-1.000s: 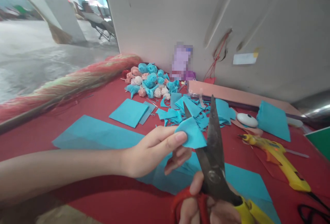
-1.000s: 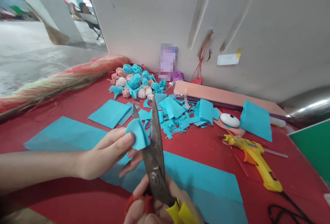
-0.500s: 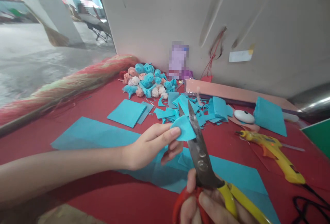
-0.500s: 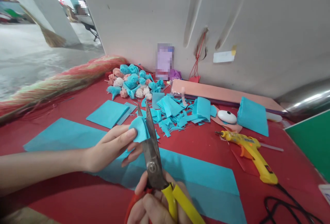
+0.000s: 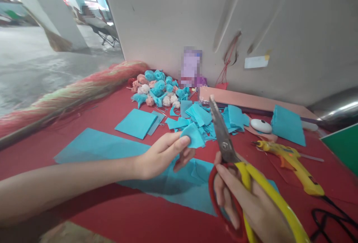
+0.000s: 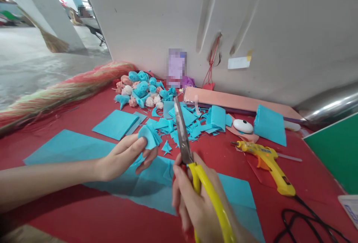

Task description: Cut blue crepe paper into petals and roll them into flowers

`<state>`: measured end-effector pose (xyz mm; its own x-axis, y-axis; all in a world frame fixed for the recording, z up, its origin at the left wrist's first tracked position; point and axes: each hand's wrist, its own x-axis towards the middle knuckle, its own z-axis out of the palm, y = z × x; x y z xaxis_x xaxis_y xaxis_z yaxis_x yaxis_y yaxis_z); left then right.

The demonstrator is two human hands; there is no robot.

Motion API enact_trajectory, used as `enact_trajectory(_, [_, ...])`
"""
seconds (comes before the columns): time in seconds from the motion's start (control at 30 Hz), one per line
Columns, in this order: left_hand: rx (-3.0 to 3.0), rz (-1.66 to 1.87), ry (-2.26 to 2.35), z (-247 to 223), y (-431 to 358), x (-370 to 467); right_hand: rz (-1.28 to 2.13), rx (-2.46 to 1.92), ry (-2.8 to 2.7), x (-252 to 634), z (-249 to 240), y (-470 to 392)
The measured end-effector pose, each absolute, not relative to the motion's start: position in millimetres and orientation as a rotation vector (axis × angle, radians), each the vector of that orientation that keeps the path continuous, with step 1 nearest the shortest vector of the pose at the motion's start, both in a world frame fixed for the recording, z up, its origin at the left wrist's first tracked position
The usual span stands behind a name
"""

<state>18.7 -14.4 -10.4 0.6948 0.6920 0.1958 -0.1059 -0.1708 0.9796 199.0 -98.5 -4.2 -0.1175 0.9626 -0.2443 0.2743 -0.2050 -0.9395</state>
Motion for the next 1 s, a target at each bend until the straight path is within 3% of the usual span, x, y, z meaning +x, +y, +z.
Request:
enact_trajectory(0.17, [1.772,0.822,0.42,-18.3,-10.2,16.0,0.344,-1.669,-2.169,213.3,-21.5,-74.4])
enact_trajectory(0.3, [1.863,0.814,0.384,-22.5,-10.3,13.6,-0.001,-1.707,-2.408,221.9,-38.3,-78.8])
enact_trajectory(0.5, [2.002,0.83,0.317,-26.5,-12.1,15.6,-0.122,-1.608,-2.324,211.7,-23.6,-87.6])
enact_trajectory(0.73, [2.211,0.862,0.166,-26.9,-19.8,21.9,0.515,-1.221,-1.877,189.3,3.1,-94.4])
enact_trajectory(1.0, [2.452,0.92,-0.022,-26.1,-23.6,23.9,0.301,-0.958,-1.886,185.4,6.2,-101.1])
